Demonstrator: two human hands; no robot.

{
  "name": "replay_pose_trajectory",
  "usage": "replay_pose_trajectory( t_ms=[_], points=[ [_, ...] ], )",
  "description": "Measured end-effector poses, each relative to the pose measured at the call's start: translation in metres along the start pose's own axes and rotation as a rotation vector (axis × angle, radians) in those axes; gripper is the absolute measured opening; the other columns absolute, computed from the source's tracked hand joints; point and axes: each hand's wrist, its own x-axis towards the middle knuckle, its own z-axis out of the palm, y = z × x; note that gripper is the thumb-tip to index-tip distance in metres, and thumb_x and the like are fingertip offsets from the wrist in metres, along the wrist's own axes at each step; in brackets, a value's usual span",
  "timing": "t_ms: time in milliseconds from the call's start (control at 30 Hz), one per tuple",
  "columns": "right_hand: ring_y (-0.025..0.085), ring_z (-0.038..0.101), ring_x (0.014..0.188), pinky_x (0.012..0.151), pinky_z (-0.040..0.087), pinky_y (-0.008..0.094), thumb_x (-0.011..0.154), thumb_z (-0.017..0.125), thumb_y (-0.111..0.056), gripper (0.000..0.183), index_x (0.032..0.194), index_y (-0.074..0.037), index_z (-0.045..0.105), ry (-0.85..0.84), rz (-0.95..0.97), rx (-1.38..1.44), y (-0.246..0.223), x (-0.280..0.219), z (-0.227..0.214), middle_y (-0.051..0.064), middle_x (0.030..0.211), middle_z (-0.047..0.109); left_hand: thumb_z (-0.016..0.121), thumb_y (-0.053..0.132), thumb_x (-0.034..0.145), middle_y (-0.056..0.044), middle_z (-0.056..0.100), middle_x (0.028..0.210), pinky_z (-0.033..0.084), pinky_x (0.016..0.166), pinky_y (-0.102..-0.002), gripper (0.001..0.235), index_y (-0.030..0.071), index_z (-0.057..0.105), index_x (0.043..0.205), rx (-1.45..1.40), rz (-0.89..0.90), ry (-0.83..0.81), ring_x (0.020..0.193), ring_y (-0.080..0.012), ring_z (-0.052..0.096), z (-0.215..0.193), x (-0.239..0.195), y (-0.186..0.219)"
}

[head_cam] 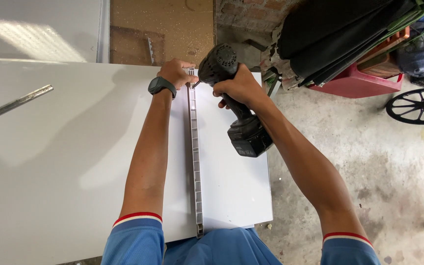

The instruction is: The person measures a white furniture panel with a tape measure, marks positions with a pen, and uses a cordless drill to drive screws and attach small hardware fittings to the panel edge. They pick fittings from a parts tray, reposition the panel, and finally lift and move the panel across the workshop.

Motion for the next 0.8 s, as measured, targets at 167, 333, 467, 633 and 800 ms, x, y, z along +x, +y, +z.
replay_pose_trajectory(
  t_ms=[167, 333, 467, 633, 800],
  points=[
    [0.024, 0.070, 0.049, 0.036, 0.053, 0.034, 0.064, 0.073, -0.001, 0.032, 0.091, 0.009, 0.057, -0.019, -0.006, 0.017, -0.005, 0.002, 0.003, 0.014, 0.074, 0.064, 0.089, 0.028, 0.072, -0.003, 0.078, 0.082, 0.052, 0.053, -0.029, 0.054, 0.028, 0.075, 0.124, 0.025, -0.025, -0.031, 0.049, -0.0120, 0.056, -0.004, -0.002, 0.004],
    [0.023, 0.071, 0.049, 0.037, 0.055, 0.033, 0.065, 0.072, -0.001, 0.029, 0.089, 0.009, 0.058, -0.016, 0.007, -0.037, -0.001, 0.008, 0.004, 0.013, 0.068, 0.064, 0.088, 0.028, 0.072, -0.002, 0.077, 0.080, 0.052, 0.053, -0.030, 0.053, 0.028, 0.075, 0.123, 0.042, -0.057, -0.035, 0.049, -0.0122, 0.057, -0.002, 0.001, 0.003],
    [0.022, 0.071, 0.049, 0.038, 0.055, 0.032, 0.064, 0.072, -0.002, 0.030, 0.090, 0.008, 0.060, -0.007, 0.011, -0.094, 0.000, 0.012, 0.006, 0.013, 0.068, 0.067, 0.088, 0.028, 0.072, -0.003, 0.077, 0.081, 0.053, 0.052, -0.031, 0.055, 0.026, 0.073, 0.125, 0.061, -0.036, -0.010, 0.050, -0.0130, 0.059, 0.005, 0.013, -0.006],
    [0.022, 0.069, 0.047, 0.040, 0.056, 0.033, 0.062, 0.070, -0.002, 0.045, 0.104, 0.010, 0.059, 0.001, 0.046, -0.147, -0.006, 0.013, 0.008, 0.016, 0.071, 0.068, 0.087, 0.021, 0.074, -0.010, 0.076, 0.077, 0.051, 0.051, -0.031, 0.055, 0.020, 0.072, 0.128, 0.122, 0.009, -0.042, 0.047, -0.0164, 0.061, 0.001, 0.012, -0.005],
    [0.021, 0.068, 0.047, 0.042, 0.059, 0.034, 0.059, 0.071, -0.003, 0.064, 0.119, 0.006, 0.050, -0.014, 0.074, -0.196, -0.005, 0.028, 0.006, 0.015, 0.074, 0.070, 0.087, 0.025, 0.073, -0.006, 0.075, 0.072, 0.052, 0.047, -0.029, 0.050, 0.019, 0.075, 0.122, 0.084, 0.009, -0.030, 0.047, -0.0109, 0.062, 0.003, 0.015, -0.009]
  ],
)
